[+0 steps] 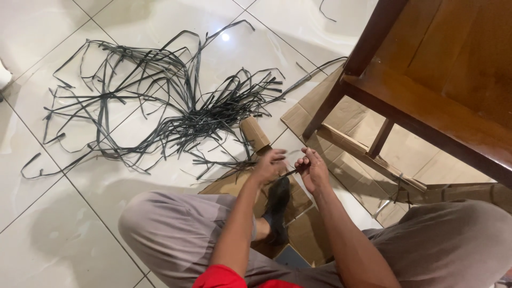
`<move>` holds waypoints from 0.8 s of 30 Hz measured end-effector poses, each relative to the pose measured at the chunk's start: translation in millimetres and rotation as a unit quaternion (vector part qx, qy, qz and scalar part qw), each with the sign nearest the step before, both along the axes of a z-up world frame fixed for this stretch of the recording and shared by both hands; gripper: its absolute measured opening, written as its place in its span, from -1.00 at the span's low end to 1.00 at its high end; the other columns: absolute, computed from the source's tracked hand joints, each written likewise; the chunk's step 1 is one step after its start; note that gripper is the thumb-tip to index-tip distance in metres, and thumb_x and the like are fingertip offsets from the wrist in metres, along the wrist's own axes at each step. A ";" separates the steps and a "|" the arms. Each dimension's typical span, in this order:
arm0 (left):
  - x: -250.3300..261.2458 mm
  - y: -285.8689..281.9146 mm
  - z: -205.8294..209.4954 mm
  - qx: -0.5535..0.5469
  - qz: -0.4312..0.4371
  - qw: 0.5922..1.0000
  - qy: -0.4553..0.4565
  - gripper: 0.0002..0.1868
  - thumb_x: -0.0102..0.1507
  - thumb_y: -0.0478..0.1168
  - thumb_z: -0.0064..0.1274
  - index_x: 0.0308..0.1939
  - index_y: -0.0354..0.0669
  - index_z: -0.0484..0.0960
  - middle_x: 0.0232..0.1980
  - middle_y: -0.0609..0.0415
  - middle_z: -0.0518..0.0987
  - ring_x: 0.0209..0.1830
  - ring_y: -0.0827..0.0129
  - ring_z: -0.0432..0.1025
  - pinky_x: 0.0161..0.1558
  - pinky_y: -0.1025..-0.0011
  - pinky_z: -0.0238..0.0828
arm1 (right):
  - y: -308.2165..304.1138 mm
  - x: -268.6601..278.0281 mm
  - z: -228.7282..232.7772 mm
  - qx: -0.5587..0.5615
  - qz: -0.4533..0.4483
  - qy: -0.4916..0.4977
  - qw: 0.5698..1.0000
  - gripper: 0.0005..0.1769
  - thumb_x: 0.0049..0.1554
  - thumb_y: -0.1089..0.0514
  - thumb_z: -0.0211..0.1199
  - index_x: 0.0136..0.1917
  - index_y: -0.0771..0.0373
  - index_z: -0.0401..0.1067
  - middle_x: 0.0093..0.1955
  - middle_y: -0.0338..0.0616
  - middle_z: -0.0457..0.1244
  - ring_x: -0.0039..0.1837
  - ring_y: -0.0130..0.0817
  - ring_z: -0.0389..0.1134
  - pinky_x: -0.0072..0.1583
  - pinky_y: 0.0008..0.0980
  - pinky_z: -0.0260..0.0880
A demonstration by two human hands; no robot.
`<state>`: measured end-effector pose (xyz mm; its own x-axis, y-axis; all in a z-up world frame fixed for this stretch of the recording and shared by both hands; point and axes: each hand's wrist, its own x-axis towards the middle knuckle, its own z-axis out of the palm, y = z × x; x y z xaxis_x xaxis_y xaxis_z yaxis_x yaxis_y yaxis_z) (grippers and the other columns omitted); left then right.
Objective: Wrapping the legs of a wooden chair with cardboard and securing them with plastic ties
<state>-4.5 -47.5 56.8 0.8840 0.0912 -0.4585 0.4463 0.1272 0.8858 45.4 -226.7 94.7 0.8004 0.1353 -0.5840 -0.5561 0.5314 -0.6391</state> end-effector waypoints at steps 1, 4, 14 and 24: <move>-0.7 -9.5 13.1 -0.033 -0.059 0.997 -0.042 -0.38 0.19 -0.16 0.34 0.33 -0.04 0.53 0.19 -0.08 0.58 0.17 0.16 0.43 0.03 0.20 0.60 | 1.2 0.2 -0.8 0.013 0.004 -0.005 1.000 -0.86 0.33 0.13 0.14 0.04 0.21 0.44 -0.43 -0.35 0.10 -0.25 -0.43 0.36 -0.05 -0.36 0.53; -0.9 -32.8 0.5 -0.093 -0.136 0.984 -0.063 -0.33 0.17 -0.27 0.26 0.38 -0.10 0.45 0.03 -0.06 0.55 -0.05 0.31 0.45 -0.13 0.41 0.52 | 3.1 0.6 1.1 0.015 0.012 -0.005 1.000 -0.87 0.33 0.11 0.17 0.05 0.19 0.45 -0.43 -0.38 0.06 -0.28 -0.48 0.32 -0.07 -0.38 0.51; -2.0 3.7 19.1 0.169 -0.132 0.977 -0.012 -0.76 0.29 0.02 0.13 -0.09 0.10 0.81 -0.08 -0.09 0.71 0.05 -0.06 0.55 0.08 0.10 0.47 | -24.7 12.2 7.2 -0.059 -0.038 0.005 0.997 -0.92 0.32 0.00 0.16 0.03 -0.05 0.44 -0.42 -0.55 -0.14 -0.48 -0.70 -0.09 -0.38 -0.72 0.03; 3.0 57.4 -38.1 0.346 0.278 0.888 0.123 -0.72 0.32 0.05 -0.13 -0.09 0.46 0.74 -0.14 0.22 0.71 0.03 0.14 0.57 0.11 0.17 0.49 | -31.6 3.5 2.0 -0.136 -0.052 0.040 0.989 -0.90 0.31 -0.03 0.20 0.00 -0.04 0.46 -0.45 -0.61 -0.18 -0.52 -0.73 -0.16 -0.44 -0.72 -0.14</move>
<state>-1.5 9.9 18.7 0.4958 0.8165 -0.2959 0.6757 -0.1486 0.7221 48.9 -258.3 96.7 0.7509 -0.1164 -0.6500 -0.5623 0.4033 -0.7219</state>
